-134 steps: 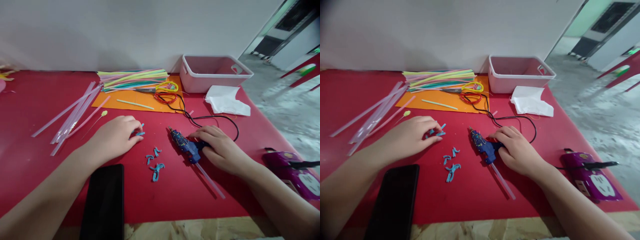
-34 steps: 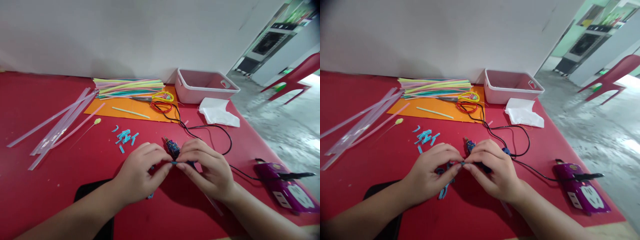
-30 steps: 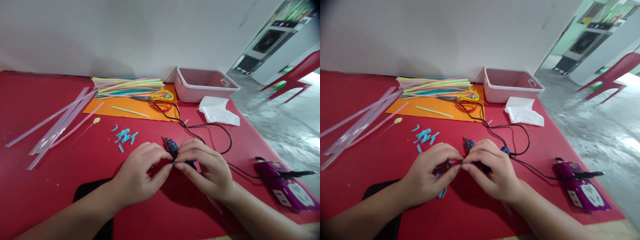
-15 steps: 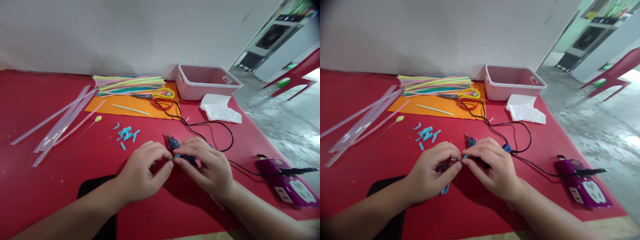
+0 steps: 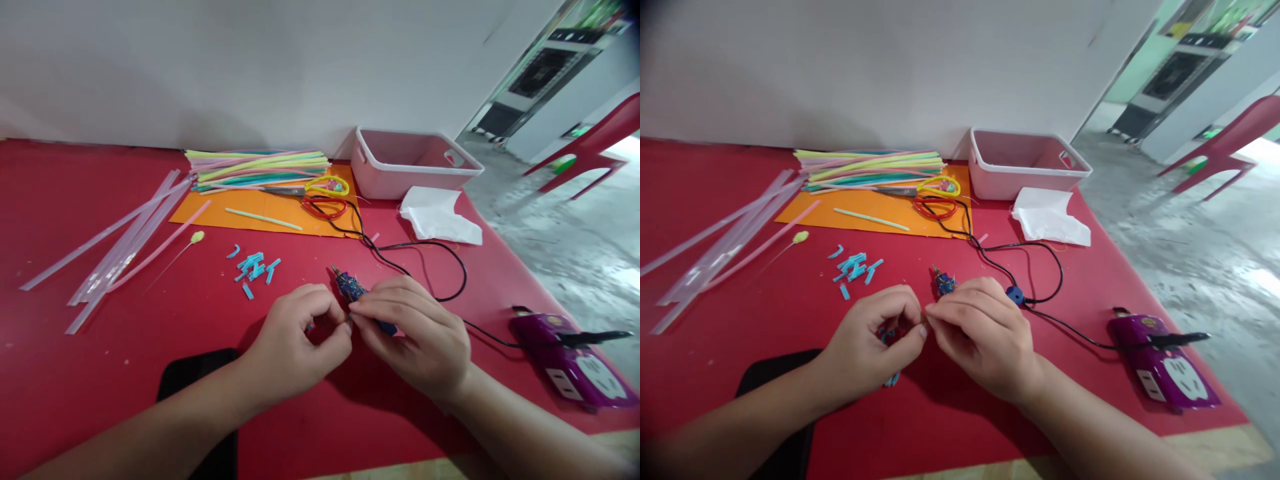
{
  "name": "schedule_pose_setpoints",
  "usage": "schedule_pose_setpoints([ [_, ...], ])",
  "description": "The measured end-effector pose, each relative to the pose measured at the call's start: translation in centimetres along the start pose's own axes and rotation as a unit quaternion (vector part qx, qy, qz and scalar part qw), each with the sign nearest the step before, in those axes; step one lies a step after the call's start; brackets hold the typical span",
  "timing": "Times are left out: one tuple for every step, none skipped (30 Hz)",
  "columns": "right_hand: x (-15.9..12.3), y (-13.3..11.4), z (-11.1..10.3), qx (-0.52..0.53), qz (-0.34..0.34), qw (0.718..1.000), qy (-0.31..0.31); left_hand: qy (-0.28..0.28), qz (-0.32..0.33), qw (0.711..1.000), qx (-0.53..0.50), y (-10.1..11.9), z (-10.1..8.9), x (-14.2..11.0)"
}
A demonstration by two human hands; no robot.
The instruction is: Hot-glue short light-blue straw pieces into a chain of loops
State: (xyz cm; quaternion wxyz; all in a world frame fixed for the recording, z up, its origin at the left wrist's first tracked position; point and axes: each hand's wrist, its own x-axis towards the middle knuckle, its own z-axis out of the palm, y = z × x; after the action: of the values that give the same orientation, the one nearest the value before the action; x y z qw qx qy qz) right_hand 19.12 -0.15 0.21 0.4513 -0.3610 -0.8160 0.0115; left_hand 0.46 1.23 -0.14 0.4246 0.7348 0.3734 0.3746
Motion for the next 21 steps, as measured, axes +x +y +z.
schedule_pose_setpoints([
  [0.0,0.0,0.0,-0.007,-0.004,1.000,-0.001,0.002,-0.003,1.000,-0.002,0.1,0.0,0.0],
  [0.0,0.0,-0.1,-0.014,-0.007,1.000,-0.002,0.002,-0.006,1.000,-0.003,0.1,0.1,0.0],
  [0.0,0.0,-0.2,-0.021,-0.011,1.000,-0.004,0.003,-0.007,1.000,-0.005,0.2,0.1,0.0],
  [0.0,0.0,-0.3,-0.029,-0.018,0.999,-0.007,0.003,-0.008,1.000,-0.007,0.2,0.1,0.0],
  [0.0,0.0,-0.4,-0.038,-0.027,0.999,-0.012,0.004,-0.008,1.000,-0.008,0.2,0.1,0.0],
  [0.1,0.1,-0.5,-0.049,-0.040,0.998,-0.017,0.004,-0.008,1.000,-0.011,0.2,0.1,0.1],
  [0.1,0.1,-0.5,-0.061,-0.053,0.996,-0.022,0.004,-0.008,1.000,-0.014,0.2,0.1,0.1],
  [0.1,0.1,-0.6,-0.070,-0.065,0.995,-0.025,0.003,-0.011,1.000,-0.018,0.2,0.1,0.1],
  [0.1,0.1,-0.7,-0.078,-0.075,0.994,-0.026,0.001,-0.015,1.000,-0.022,0.2,0.1,0.1],
  [0.1,0.1,-0.8,-0.085,-0.081,0.993,-0.027,-0.001,-0.020,0.999,-0.027,0.1,0.1,0.1],
  [0.1,0.1,-0.8,-0.090,-0.084,0.992,-0.028,-0.003,-0.026,0.999,-0.032,0.1,0.1,0.1],
  [0.1,0.2,-0.9,-0.094,-0.085,0.991,-0.032,-0.004,-0.031,0.999,-0.035,0.1,0.1,0.1],
  [0.1,0.2,-1.0,-0.098,-0.086,0.991,-0.036,-0.005,-0.036,0.999,-0.037,0.1,0.1,0.0],
  [0.1,0.3,-1.0,-0.102,-0.086,0.990,-0.038,-0.007,-0.039,0.998,-0.038,0.1,0.1,0.0],
  [0.1,0.4,-1.1,-0.107,-0.084,0.990,-0.037,-0.009,-0.039,0.998,-0.038,0.1,0.1,-0.1],
  [0.1,0.5,-1.2,-0.110,-0.078,0.990,-0.032,-0.012,-0.037,0.999,-0.037,0.2,0.1,-0.2],
  [0.2,0.7,-1.3,-0.112,-0.068,0.991,-0.023,-0.016,-0.034,0.999,-0.036,0.2,0.2,-0.3],
  [0.2,0.8,-1.4,-0.111,-0.056,0.992,-0.011,-0.019,-0.031,0.999,-0.035,0.3,0.2,-0.4],
  [0.3,0.9,-1.5,-0.106,-0.040,0.994,0.003,-0.021,-0.029,0.999,-0.035,0.3,0.2,-0.5],
  [0.4,1.0,-1.5,-0.095,-0.025,0.995,0.014,-0.020,-0.029,0.999,-0.036,0.4,0.2,-0.5],
  [0.5,1.0,-1.6,-0.082,-0.016,0.996,0.021,-0.017,-0.032,0.999,-0.038,0.4,0.2,-0.5],
])
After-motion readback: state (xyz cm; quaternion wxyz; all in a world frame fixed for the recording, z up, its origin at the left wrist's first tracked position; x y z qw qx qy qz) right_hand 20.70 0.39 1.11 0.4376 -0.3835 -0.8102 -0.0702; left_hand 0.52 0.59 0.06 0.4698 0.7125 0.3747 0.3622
